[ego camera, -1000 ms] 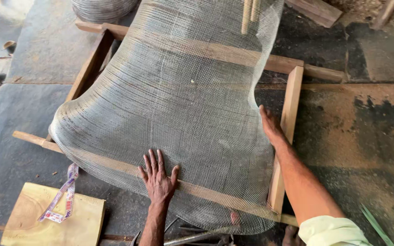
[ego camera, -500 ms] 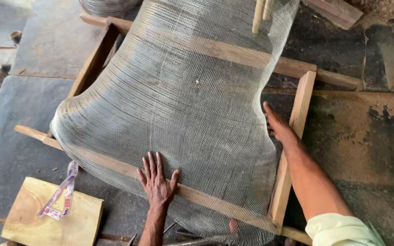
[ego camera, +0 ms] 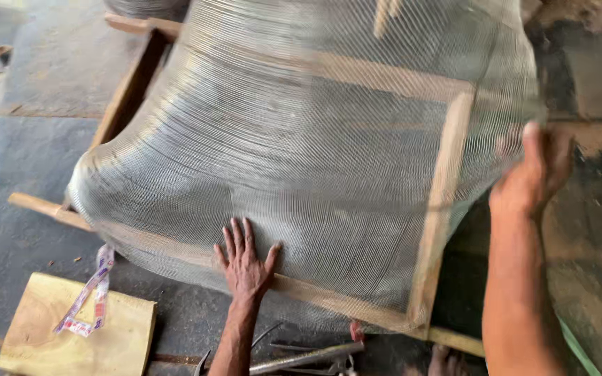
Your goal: The person attaches a grey mesh fabric to a rectangular wooden frame using a hammer and nails. They stretch the mesh over the frame and systematically hammer nails along the edges to secure it in place.
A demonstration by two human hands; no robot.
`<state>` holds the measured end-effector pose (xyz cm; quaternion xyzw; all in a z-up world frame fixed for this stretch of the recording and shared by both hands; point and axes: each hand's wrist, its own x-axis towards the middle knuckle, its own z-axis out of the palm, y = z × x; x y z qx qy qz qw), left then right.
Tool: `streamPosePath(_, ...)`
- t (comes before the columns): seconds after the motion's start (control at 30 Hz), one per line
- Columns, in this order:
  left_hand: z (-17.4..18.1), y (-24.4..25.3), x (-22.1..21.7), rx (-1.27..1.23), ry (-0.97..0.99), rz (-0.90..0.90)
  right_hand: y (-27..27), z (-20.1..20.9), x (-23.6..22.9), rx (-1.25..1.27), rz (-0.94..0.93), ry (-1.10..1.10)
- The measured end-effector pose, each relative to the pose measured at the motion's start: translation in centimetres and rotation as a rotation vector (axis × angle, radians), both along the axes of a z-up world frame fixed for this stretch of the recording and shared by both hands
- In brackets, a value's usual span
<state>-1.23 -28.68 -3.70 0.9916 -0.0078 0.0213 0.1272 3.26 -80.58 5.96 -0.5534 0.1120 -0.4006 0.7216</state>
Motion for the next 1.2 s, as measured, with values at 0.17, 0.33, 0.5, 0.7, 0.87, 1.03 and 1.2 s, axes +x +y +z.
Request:
streamPosePath(0.17, -0.3, -2.0, 1.6, 0.128, 0.008, -0.046, -2.8, 1.9, 5.0, -0.259, -0.072, 0.092)
streamPosePath(0.33, -0.2, -1.9, 1.8, 0.045, 0.050, -0.063, -4.5, -4.7, 6.7, 0.008, 0.099, 0.563)
streamPosePath(0.5, 0.6, -1.7, 1.5, 0.008, 0.074, -0.078, -3.4, -6.1, 2.9, 0.277, 0.261, 0.838)
streamPosePath(0.7, 1.4, -2.3, 1.7, 0.002, 0.121, -0.061, 0.9, -7.6, -5.4, -0.314, 0.099, 0.699)
streamPosePath(0.87, 1.5, -2.5, 1.4, -0.025, 0.076, -0.083, 4.6, -5.0, -12.9, -0.544, 0.010, 0.924)
streamPosePath(1.03, 1.8, -3.2, 1.1, -0.066, 0.060, -0.069, 13.5, -3.7, -23.1, -1.322, 0.454, 0.460)
streamPosePath(1.2, 1.4, -2.7, 1.5, -0.062, 0.057, -0.082, 17.0, -5.4, -28.8, -1.724, 0.487, 0.640)
